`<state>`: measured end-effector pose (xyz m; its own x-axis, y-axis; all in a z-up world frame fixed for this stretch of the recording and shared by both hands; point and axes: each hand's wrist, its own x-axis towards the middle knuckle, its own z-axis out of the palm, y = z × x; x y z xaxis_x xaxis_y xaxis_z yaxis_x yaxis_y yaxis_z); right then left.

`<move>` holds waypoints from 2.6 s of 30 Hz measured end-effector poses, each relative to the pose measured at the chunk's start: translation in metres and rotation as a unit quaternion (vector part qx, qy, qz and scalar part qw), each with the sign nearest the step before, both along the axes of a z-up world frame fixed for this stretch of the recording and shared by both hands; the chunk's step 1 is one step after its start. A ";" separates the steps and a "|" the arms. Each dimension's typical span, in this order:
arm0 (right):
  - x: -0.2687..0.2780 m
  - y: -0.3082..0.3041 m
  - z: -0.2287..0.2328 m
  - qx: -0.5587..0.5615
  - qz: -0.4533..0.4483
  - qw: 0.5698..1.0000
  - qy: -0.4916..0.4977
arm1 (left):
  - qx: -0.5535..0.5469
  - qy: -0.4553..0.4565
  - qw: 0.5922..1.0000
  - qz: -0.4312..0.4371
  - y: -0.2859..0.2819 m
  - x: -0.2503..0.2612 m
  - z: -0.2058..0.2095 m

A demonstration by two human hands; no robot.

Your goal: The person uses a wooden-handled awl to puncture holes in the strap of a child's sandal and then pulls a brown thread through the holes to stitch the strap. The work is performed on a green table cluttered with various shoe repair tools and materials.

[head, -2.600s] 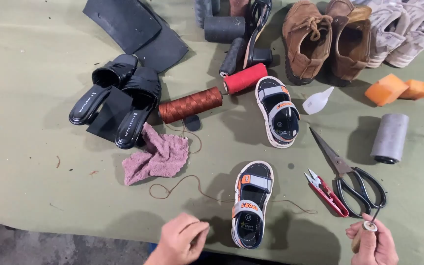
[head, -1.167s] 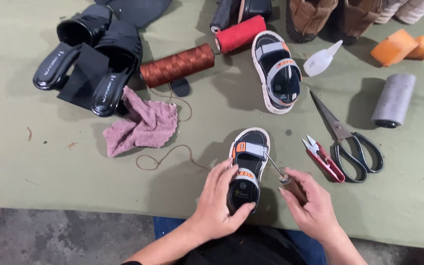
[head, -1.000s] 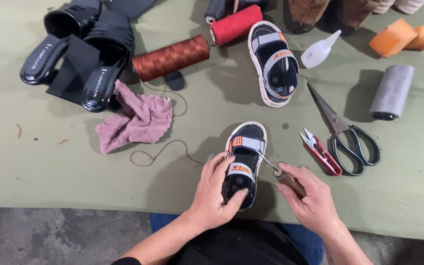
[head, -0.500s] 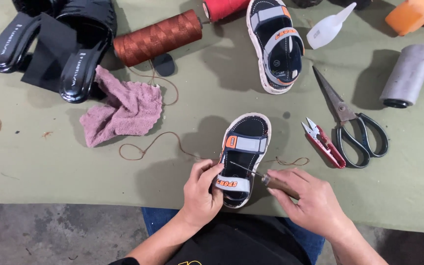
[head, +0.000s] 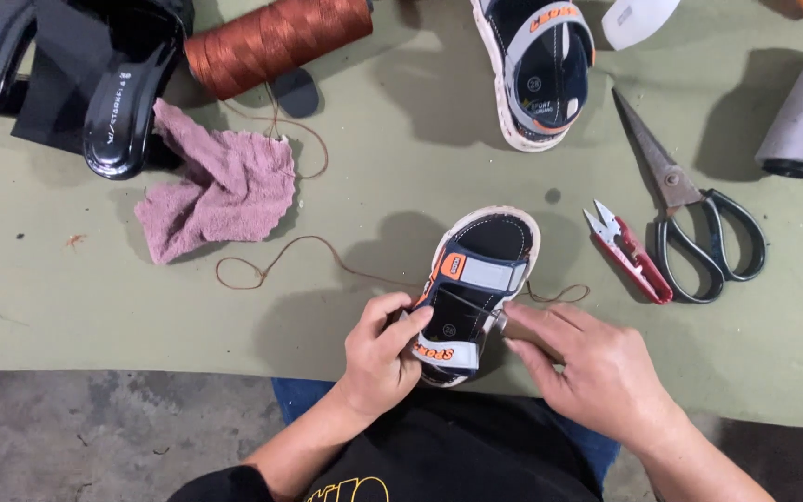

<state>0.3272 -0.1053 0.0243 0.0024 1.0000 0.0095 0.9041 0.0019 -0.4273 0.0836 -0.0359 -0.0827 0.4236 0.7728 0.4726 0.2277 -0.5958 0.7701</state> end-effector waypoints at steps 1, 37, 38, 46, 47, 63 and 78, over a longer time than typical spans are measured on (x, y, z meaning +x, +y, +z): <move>0.000 0.000 0.000 0.005 0.000 1.000 -0.002 | 0.005 -0.002 1.000 0.000 0.000 0.001 0.002; 0.014 0.009 -0.004 -0.011 0.062 0.998 -0.024 | -0.022 0.020 0.999 0.011 0.004 0.004 0.004; 0.014 0.009 -0.005 -0.015 0.058 0.998 -0.020 | -0.023 0.017 1.000 0.010 0.005 0.005 0.005; 0.013 0.011 -0.002 -0.015 0.058 0.998 -0.016 | -0.025 0.011 1.000 0.013 0.007 0.006 0.010; 0.013 0.011 -0.002 -0.012 0.059 0.998 -0.017 | -0.027 0.010 1.000 0.012 0.007 0.006 0.010; 0.020 0.030 -0.008 -0.076 0.074 0.994 -0.007 | -0.067 0.276 0.916 -0.284 0.121 -0.020 0.014; 0.026 0.060 -0.017 -0.101 0.122 0.987 0.027 | 0.024 0.234 0.936 -0.262 0.113 0.008 0.001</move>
